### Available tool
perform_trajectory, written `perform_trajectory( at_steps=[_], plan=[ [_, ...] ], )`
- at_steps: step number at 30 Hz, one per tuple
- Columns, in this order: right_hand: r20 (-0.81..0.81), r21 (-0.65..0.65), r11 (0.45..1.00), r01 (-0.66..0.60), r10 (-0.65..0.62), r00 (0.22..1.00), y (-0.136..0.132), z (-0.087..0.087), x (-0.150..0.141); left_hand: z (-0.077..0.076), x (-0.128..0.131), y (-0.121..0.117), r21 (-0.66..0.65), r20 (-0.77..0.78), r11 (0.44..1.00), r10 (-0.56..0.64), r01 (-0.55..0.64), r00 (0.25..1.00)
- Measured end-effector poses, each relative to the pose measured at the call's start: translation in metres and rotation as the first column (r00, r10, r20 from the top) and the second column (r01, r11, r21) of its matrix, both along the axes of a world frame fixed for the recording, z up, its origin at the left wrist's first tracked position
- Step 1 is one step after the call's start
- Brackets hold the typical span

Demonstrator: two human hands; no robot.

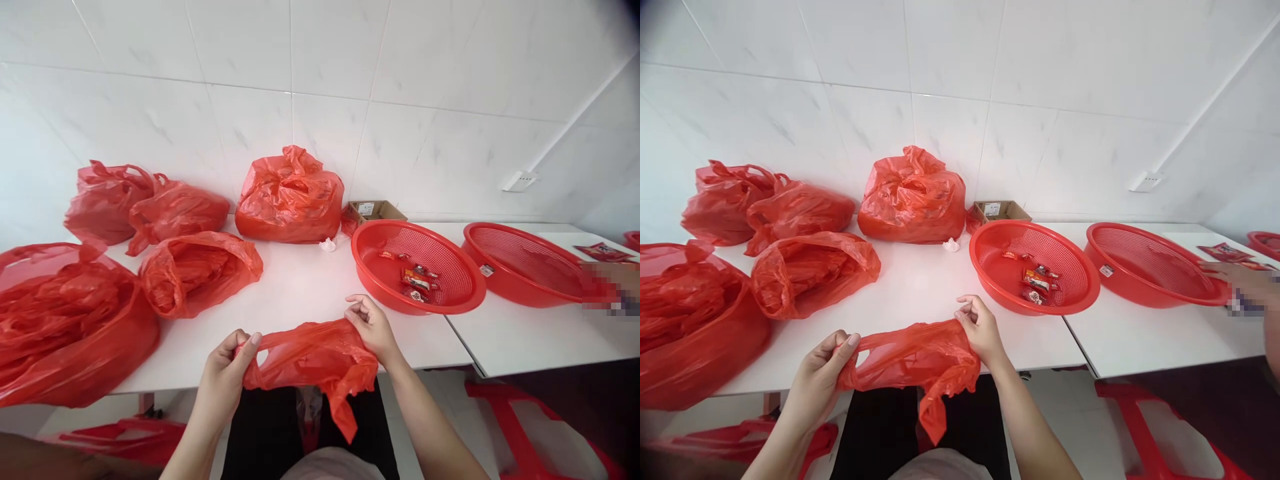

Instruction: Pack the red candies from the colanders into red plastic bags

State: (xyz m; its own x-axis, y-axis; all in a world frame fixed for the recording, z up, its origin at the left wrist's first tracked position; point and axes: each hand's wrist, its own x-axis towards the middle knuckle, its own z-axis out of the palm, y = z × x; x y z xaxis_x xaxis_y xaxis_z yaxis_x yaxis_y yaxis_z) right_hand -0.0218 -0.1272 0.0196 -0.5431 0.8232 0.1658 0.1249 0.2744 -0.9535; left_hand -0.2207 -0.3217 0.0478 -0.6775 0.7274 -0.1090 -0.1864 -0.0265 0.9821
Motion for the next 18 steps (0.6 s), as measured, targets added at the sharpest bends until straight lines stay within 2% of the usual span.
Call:
perform_trajectory(
  at_steps=[3,5,7,9,10,12,14,16,18],
  plan=[
    [-0.019,0.117,0.983,0.142,-0.141,0.99,-0.012,0.021,0.006,-0.001,0.0,0.003,0.022,0.103,1.0,-0.013,0.011,0.995],
    [-0.074,0.178,0.974,0.142,-0.131,0.989,-0.037,0.042,0.005,0.001,0.003,0.009,0.037,0.13,0.999,0.0,-0.005,0.991],
    [-0.067,0.22,0.975,-0.017,0.033,0.997,-0.065,0.06,-0.001,0.005,0.01,0.014,0.059,0.161,0.998,-0.002,-0.008,0.987],
    [0.077,0.285,0.93,-0.233,0.22,0.973,-0.085,0.064,-0.01,0.014,0.018,0.016,0.086,0.235,0.996,-0.048,0.028,0.971],
    [0.195,0.315,0.899,-0.305,0.254,0.947,-0.088,0.061,-0.015,0.02,0.02,0.015,0.1,0.286,0.994,-0.077,0.05,0.955],
    [0.445,0.363,0.856,-0.368,0.187,0.876,-0.079,0.047,-0.019,0.03,0.017,0.007,0.116,0.381,0.991,-0.112,0.073,0.918],
    [0.617,0.371,0.829,-0.418,0.116,0.778,-0.057,0.033,-0.011,0.035,0.002,-0.003,0.112,0.43,0.993,-0.074,0.028,0.9],
    [0.688,0.332,0.798,-0.502,0.159,0.708,-0.033,0.027,0.006,0.031,-0.02,-0.009,0.081,0.407,0.995,0.023,-0.06,0.913],
    [0.705,0.276,0.773,-0.571,0.241,0.667,-0.017,0.03,0.023,0.021,-0.039,-0.008,0.026,0.301,0.993,0.104,-0.117,0.948]
  ],
)
